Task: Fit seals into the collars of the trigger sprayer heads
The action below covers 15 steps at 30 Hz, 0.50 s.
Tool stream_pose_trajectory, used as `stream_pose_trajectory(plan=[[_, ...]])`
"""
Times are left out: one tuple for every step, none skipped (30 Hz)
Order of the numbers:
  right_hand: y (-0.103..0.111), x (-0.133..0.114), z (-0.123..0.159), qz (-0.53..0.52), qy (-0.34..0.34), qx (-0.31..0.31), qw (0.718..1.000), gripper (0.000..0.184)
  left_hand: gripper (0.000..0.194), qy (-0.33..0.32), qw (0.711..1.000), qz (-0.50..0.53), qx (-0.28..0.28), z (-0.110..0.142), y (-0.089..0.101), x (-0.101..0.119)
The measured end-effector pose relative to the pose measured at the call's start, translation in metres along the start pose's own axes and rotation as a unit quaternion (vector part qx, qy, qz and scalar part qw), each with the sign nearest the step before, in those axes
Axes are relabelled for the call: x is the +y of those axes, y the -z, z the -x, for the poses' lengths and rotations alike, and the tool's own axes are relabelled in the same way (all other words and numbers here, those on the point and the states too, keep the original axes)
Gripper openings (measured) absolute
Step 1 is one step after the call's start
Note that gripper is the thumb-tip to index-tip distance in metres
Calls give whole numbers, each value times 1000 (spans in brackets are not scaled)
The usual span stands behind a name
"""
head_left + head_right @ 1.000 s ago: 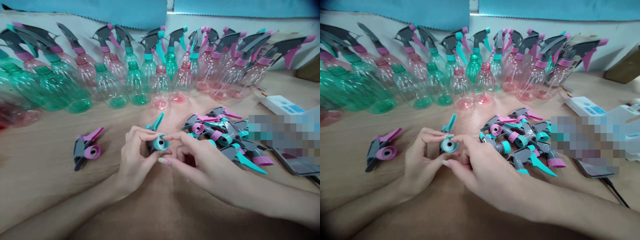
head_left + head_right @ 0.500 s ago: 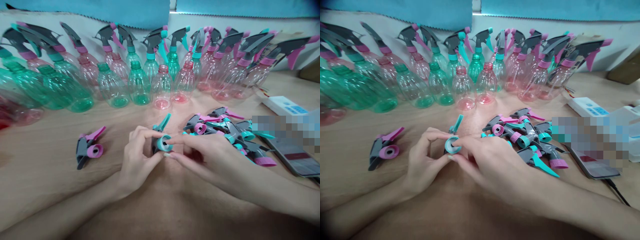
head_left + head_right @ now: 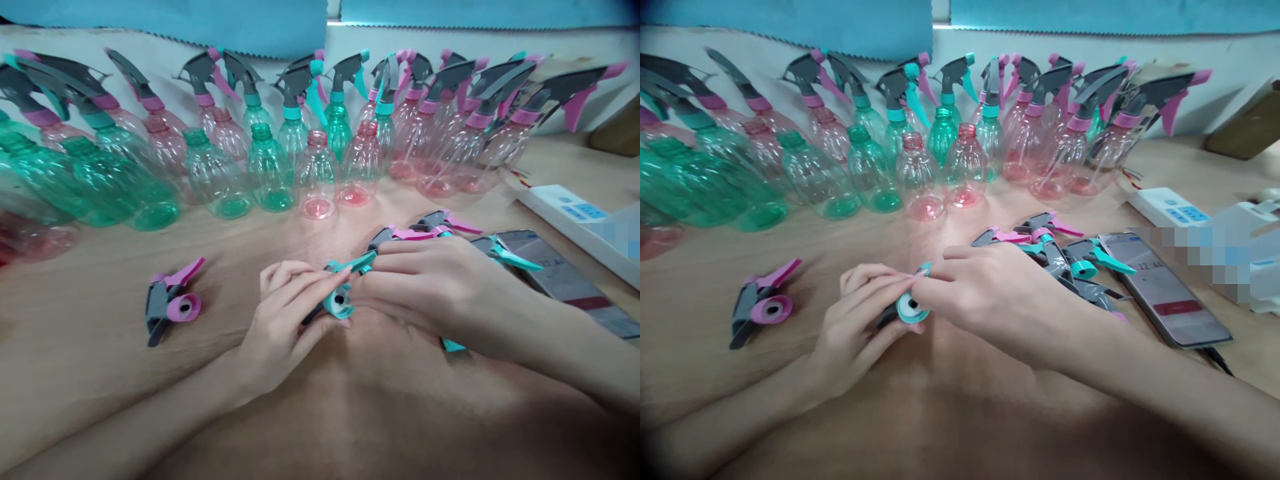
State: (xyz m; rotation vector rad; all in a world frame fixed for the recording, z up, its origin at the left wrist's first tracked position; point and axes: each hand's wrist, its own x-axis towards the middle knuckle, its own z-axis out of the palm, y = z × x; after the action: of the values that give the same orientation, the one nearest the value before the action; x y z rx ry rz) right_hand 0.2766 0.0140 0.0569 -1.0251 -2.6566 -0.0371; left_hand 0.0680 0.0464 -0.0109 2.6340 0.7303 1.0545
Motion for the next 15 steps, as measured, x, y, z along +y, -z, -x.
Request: stream_pose_trajectory(plan=[[3,1,0,23,15,-7,1000,30,37,-15,1000,-3,-8,0,0,0],[5,2,1,41,27,-11,999,33,37,-29,999,-4,-14,0,0,0],[6,2,2,51,35,-15,998,36,37,-41,999,-3,-22,-1,-1,0],[6,1,2,56,36,-13,998,38,37,-51,998,-2,-30,-1,-1,-1],[7,0,3,56,33,-10,998,39,38,-57,998,4,-36,-1,-2,-1],[7,0,4,53,30,-7,998,40,39,-60,997,16,-38,0,-3,-1],[8,-1,4,47,31,-7,998,40,40,-59,997,35,-36,1,-3,-1],[8,-2,4,37,36,-6,999,40,40,-56,996,61,-36,2,-3,-1],[10,-3,4,22,43,-8,999,39,40,-56,993,96,-31,3,-3,1],[11,-3,5,1,52,-11,999,38,41,-55,989,138,-21,5,-3,3],[12,-4,5,-21,58,-16,998,38,42,-40,982,184,-7,7,-3,7],[13,-3,5,-43,56,-21,997,38,43,-8,972,233,5,9,-3,11],[14,-3,5,-66,53,-26,996,37,43,47,958,282,17,11,-2,16],[13,-2,5,-88,49,-31,994,37,39,133,935,328,19,12,-2,20],[11,-1,6,-109,44,-36,992,35,34,212,906,366,9,12,-1,24]])
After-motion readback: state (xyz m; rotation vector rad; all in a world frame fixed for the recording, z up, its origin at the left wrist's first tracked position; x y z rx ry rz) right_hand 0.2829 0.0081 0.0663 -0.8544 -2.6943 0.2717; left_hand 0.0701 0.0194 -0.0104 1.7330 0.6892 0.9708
